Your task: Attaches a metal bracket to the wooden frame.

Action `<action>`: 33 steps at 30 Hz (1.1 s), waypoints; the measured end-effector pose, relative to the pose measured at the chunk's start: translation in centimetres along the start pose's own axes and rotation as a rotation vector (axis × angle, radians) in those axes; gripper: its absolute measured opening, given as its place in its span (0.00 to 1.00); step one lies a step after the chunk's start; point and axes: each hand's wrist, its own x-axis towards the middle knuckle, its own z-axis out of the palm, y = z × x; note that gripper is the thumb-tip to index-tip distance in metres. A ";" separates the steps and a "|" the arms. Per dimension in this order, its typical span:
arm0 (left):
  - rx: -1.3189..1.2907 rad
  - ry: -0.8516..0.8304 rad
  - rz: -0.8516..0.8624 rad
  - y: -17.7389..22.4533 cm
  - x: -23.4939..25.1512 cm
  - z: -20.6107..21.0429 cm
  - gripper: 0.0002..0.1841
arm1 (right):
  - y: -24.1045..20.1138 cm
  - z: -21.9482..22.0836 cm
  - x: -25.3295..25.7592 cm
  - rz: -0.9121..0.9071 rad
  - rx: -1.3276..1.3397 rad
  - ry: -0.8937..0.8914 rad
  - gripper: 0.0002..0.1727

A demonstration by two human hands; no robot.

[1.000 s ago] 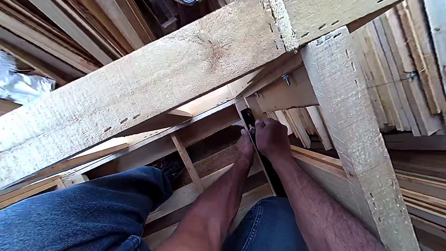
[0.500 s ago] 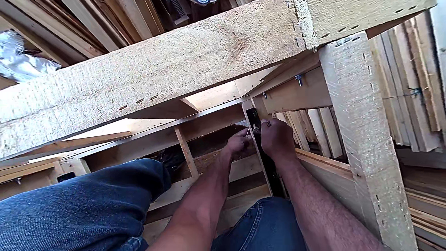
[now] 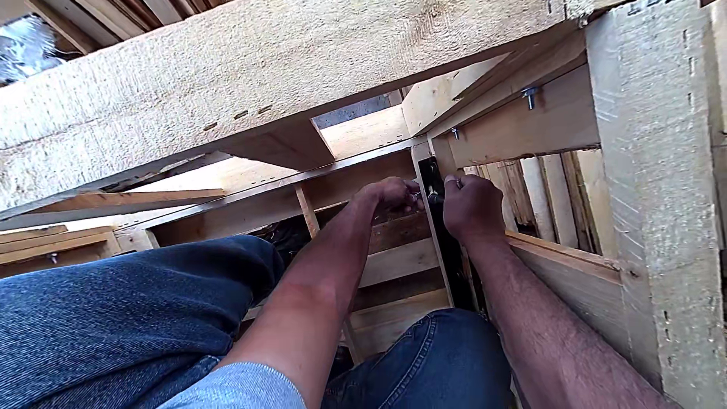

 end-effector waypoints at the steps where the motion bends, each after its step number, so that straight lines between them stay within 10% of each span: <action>1: 0.059 0.003 -0.039 0.9 0.0 -0.3 0.14 | 0.0 0.0 0.0 -0.002 -0.004 -0.003 0.26; 17: 0.243 -0.164 -0.307 6.1 0.9 -2.7 0.08 | -0.1 0.1 0.3 0.031 -0.034 0.001 0.27; 33: 0.466 -0.275 -0.191 6.3 1.4 -3.4 0.10 | -0.1 0.3 0.4 0.010 -0.080 0.026 0.27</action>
